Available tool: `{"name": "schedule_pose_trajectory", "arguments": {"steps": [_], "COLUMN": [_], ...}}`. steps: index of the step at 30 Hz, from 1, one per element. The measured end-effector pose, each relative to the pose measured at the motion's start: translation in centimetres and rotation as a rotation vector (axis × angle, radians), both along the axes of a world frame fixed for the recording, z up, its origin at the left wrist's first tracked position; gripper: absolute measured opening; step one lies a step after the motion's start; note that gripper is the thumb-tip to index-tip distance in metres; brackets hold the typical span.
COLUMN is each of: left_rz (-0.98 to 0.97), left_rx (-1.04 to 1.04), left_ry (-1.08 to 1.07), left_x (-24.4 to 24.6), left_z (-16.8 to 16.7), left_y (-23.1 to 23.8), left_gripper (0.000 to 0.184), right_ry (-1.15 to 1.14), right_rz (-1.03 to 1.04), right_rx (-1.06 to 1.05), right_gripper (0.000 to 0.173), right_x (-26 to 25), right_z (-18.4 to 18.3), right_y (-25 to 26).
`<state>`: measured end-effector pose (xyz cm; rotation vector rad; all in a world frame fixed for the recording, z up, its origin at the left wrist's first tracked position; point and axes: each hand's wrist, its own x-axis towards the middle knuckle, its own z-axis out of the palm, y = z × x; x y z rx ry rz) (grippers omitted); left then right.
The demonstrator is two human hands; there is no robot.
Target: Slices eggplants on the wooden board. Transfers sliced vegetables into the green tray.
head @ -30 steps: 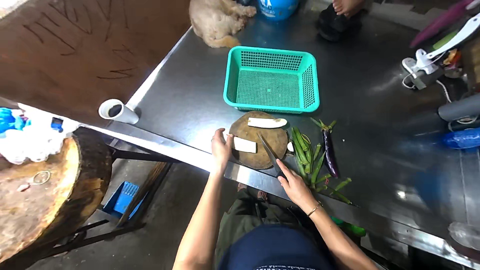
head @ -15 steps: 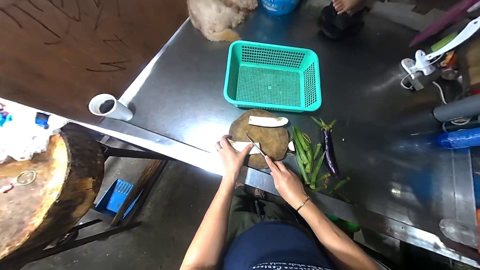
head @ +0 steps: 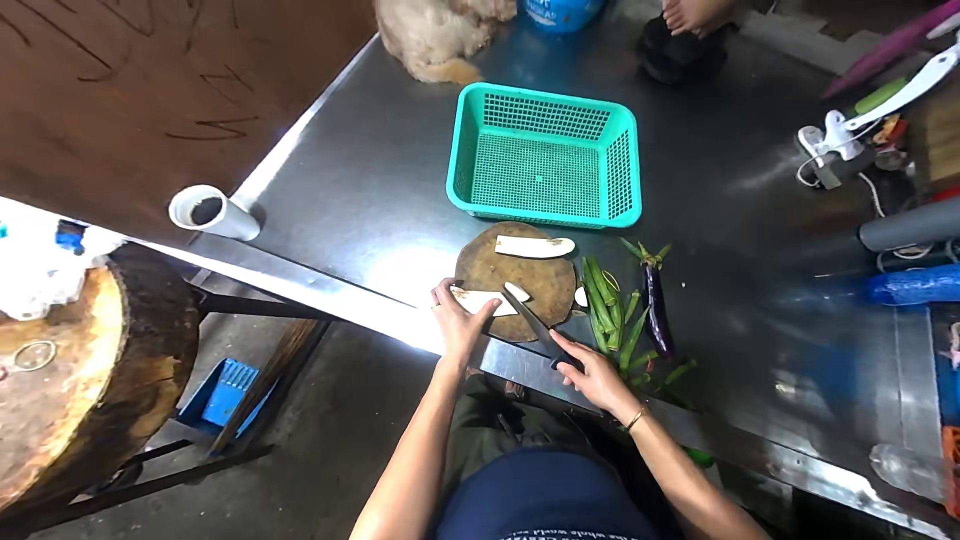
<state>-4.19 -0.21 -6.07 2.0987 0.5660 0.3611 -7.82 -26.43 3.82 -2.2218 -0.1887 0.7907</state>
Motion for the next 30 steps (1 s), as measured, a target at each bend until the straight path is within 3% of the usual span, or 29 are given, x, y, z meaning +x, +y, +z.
{"name": "schedule_pose_trajectory", "arguments": {"steps": [2,10,17,22,30], "left_rz": [-0.017,0.043,0.028,0.021,0.008], "left_rx": [-0.012,0.036,0.046,0.044,0.055], "left_ry": [-0.017,0.006,0.028,0.0,0.006], "left_x": [-0.2,0.4,0.3,0.1,0.0], "left_z": [-0.3,-1.3,-0.2,-0.4,-0.5], "left_y": [0.2,-0.9,-0.9,-1.0,-0.7], "left_gripper": [0.093,0.089,0.087,0.088,0.091], "right_ry": [-0.058,-0.361,-0.412,-0.476,-0.327], "right_rz": [-0.024,0.148,0.2,0.192,0.198], "right_rx": [0.023,-0.278,-0.356,-0.356,-0.402], "right_gripper": [0.054,0.053,0.053,0.054,0.057], "right_x": [-0.1,-0.5,0.2,-1.1,-1.4], "right_z": [0.1,1.3,1.4,-0.3,0.2], "right_y": [-0.5,3.8,5.2,3.2,2.8]}}
